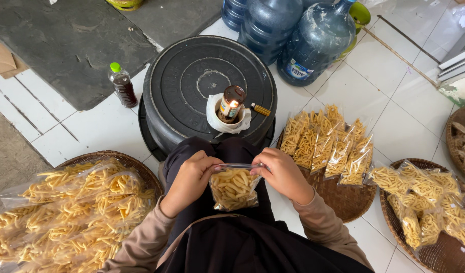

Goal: The person sits on the floor and seals clear plastic bags filled with fried snack crackers by passing the open bag mouth over a lit candle flame to melt the plastic closed. They finish each sealed bag, set it on a woven tray with other sealed bags, and pick up the next open bag to repeat the process.

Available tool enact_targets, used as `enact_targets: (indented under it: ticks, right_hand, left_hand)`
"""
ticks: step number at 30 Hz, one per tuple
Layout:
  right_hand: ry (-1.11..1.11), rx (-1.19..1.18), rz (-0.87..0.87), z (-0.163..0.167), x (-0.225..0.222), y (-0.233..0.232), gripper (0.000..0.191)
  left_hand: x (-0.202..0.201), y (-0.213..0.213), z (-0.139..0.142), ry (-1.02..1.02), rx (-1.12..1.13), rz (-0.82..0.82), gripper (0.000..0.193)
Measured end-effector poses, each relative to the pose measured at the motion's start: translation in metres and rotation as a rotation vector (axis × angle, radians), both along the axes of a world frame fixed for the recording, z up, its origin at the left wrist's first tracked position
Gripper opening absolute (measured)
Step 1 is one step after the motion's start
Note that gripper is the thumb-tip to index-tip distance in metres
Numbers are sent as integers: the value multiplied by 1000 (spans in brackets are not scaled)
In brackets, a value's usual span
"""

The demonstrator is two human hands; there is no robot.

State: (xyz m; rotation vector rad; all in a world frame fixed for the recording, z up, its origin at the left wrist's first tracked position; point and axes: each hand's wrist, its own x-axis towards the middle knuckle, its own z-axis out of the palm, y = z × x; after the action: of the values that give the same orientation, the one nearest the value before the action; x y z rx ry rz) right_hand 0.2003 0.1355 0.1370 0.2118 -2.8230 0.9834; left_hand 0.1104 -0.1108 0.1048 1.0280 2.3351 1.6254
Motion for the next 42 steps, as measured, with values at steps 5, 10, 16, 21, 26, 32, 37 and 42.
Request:
enact_targets:
  ticks: [5,10,16,21,26,32,37,42]
  right_hand:
    - [-54,-231,-114,-9,4,-1,11]
    - [-14,-318,-100,-18,5,2,15]
    - [-141,-358,-84,-26,6,7,14]
    - [-235,-313,-40,-19,3,11,15]
    - [-179,-114,4,0,4,2,18]
    - [41,42,44,8,2,-30,13]
    - [199,132,30,2,6,-43,2]
    - [265,160,43,4,12,-46,13]
  left_hand:
    - [6,-1,-6,-92,6,51,10]
    - [9,-2,1,8,45,13,9]
    - [9,4,9,181,-19,-86,22]
    - [6,17,-2,179,-88,-47,9]
    - [7,19,-11,238,-70,-54,8]
    - [12,19,-8,279,-54,-39,6]
    - [21,14,0,318,-42,-13,8]
    - [27,7,10,394,4,-44,5]
